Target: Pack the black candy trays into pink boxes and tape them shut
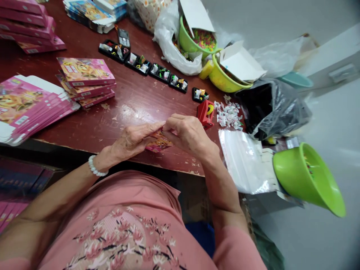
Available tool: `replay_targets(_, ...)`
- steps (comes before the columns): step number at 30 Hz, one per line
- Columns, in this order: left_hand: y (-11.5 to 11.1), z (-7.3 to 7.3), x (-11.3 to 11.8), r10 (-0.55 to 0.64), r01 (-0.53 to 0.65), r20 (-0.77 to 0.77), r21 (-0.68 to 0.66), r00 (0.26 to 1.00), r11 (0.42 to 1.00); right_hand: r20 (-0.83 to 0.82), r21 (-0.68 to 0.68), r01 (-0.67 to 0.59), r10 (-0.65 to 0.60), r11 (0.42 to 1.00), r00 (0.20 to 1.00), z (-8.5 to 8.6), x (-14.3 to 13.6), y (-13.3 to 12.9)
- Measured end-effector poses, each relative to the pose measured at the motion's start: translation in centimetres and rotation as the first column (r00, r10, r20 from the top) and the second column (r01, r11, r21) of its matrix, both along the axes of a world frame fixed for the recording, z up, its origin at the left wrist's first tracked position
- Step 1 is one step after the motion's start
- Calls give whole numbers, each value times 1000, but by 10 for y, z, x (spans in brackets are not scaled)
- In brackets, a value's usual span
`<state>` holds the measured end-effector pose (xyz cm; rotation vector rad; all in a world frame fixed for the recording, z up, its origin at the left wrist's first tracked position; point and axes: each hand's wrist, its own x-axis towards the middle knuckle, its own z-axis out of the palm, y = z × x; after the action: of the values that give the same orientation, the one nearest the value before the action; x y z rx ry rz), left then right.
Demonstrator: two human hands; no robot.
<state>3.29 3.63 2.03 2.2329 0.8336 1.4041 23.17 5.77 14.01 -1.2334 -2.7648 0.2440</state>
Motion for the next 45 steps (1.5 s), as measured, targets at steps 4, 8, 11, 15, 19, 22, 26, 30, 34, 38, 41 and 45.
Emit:
replay_targets(4,-2,-5,1,96,-94,63,-28,993,995,-37,-5,-51,51,999,998,-12,2,-2)
replay_targets(8,-3,-12,-6,200,-180,109,-165,974,970,-258,47,-36,47,998,965,-53,3,-7)
replay_targets(11,-2,-13,-14,219,-191,105,-230,970,954,-490,33,158,-122,987,863,-84,5,-10)
replay_targets(15,0,-5,-22,208,-169,151,-234,967,957,-664,-33,272,-225,962,713,-98,8,-12)
replay_targets(19,2,9,-27,182,-176,52,-110,982,978,-756,-5,243,-163,970,633,-98,6,-12)
replay_targets(22,3,20,-30,155,-159,-105,-29,982,987,-775,-50,181,-152,982,613,-97,4,-12)
replay_targets(26,2,33,-31,60,-66,-250,-14,966,998,-764,-218,63,-210,974,610,-86,33,-5)
replay_targets(30,0,41,-29,-5,-15,-305,-64,952,998,-803,-238,450,-435,861,407,-78,110,27)
replay_targets(34,0,39,-25,-15,-1,-280,-55,960,998,-599,-431,777,-789,459,135,-87,173,65)
replay_targets(38,-5,32,-20,38,-32,-202,37,979,999,-520,-569,708,-850,419,85,-97,184,83)
replay_targets(41,-11,33,-16,58,-45,-187,70,981,997,-478,-676,639,-878,367,-1,-101,177,91)
replay_targets(45,-15,36,-14,35,-29,-187,37,982,999,-416,-795,529,-902,298,-118,-103,172,97)
